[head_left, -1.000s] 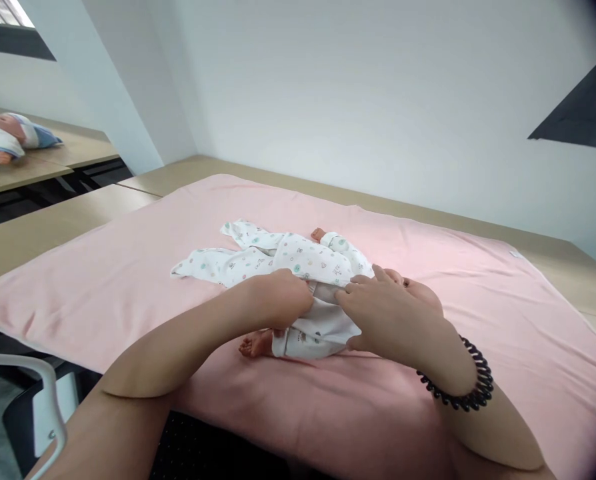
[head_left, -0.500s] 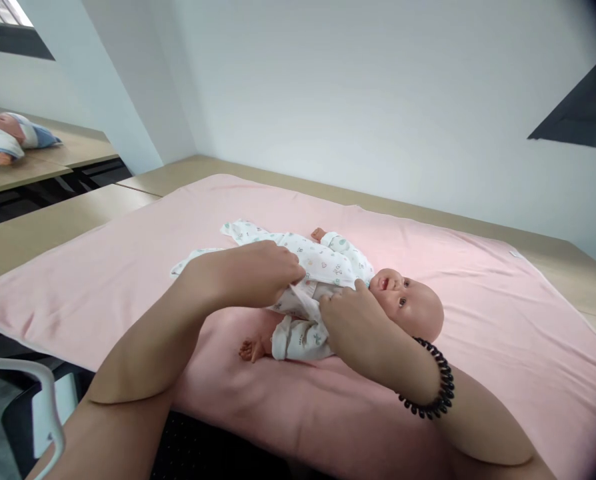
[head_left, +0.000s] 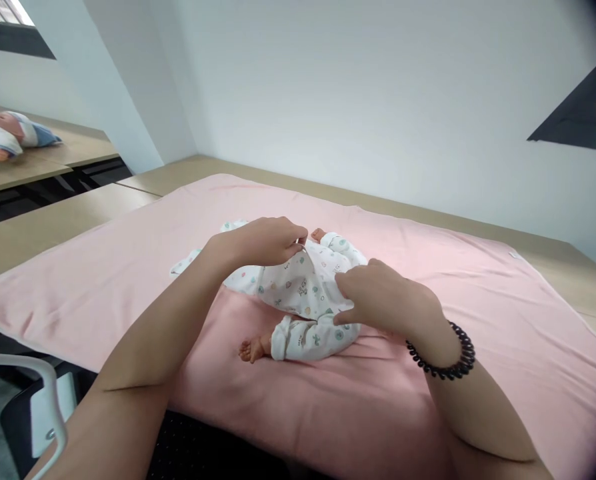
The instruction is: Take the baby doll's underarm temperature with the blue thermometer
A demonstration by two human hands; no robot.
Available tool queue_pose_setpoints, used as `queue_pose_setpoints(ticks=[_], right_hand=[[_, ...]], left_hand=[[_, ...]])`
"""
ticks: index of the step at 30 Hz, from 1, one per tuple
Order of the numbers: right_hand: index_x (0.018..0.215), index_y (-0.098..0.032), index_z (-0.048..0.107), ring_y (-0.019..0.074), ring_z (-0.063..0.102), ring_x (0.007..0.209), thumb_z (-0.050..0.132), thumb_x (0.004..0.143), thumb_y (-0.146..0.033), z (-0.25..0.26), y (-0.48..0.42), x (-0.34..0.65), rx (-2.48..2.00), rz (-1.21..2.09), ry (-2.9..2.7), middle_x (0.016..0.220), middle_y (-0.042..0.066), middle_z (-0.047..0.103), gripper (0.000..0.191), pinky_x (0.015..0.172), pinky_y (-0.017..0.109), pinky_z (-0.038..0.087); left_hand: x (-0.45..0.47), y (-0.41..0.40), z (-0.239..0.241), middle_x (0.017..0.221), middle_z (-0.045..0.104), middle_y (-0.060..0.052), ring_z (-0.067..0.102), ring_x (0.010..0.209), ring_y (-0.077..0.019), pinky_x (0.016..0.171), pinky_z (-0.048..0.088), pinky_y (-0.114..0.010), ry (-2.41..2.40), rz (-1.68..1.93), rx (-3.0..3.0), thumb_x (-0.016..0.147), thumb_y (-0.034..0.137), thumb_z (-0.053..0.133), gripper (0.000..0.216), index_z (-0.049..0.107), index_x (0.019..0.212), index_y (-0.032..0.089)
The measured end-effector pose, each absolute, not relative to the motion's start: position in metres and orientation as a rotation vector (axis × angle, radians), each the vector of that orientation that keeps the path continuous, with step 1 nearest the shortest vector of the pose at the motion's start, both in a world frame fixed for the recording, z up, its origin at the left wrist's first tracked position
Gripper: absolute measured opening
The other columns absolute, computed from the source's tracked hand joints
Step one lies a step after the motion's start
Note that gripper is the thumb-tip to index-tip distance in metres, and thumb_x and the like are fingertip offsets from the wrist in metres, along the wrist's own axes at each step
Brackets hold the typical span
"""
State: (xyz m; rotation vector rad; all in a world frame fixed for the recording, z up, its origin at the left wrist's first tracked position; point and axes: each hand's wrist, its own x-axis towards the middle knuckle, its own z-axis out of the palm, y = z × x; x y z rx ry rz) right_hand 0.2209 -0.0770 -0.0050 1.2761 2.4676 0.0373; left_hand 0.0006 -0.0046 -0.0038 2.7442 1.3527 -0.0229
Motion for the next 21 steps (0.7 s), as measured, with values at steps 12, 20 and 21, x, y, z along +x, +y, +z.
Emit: queue_pose_setpoints(ticks=[12,20,21], right_hand=[[0.065,-0.019,0.048,0.0145,0.045,0.056,0.047,0.093,-0.022,0.001,-0.050,0.260,1.518,0.070,2.487,0.065,0.003,0.058,0.028,0.056,0.033,0.026],[0.078,-0.021,0.060,0.0184,0.059,0.075,0.057,0.087,-0.037,-0.003,-0.007,0.308,1.752,-0.482,2.366,0.088,0.004,0.068,0.018,0.062,0.031,0.041],[0.084,-0.022,0.064,0.0198,0.061,0.082,0.058,0.088,-0.040,-0.002,-0.001,0.319,1.748,-0.554,2.380,0.094,0.004,0.069,0.019,0.067,0.031,0.044]], left_hand=[[-0.001,0.013,-0.013,0.082,0.066,-0.004,0.055,0.069,-0.0181,0.060,0.032,-0.032,1.347,0.048,2.635,0.096,0.041,0.045,0.027,0.057,0.080,0.022],[-0.005,0.036,-0.034,0.099,0.069,-0.004,0.059,0.086,-0.0214,0.067,0.038,-0.032,1.349,0.051,2.580,0.090,0.040,0.054,0.019,0.059,0.088,0.022],[-0.005,0.039,-0.037,0.101,0.069,-0.004,0.060,0.088,-0.0219,0.069,0.040,-0.032,1.340,0.112,2.590,0.090,0.041,0.053,0.020,0.059,0.090,0.022]])
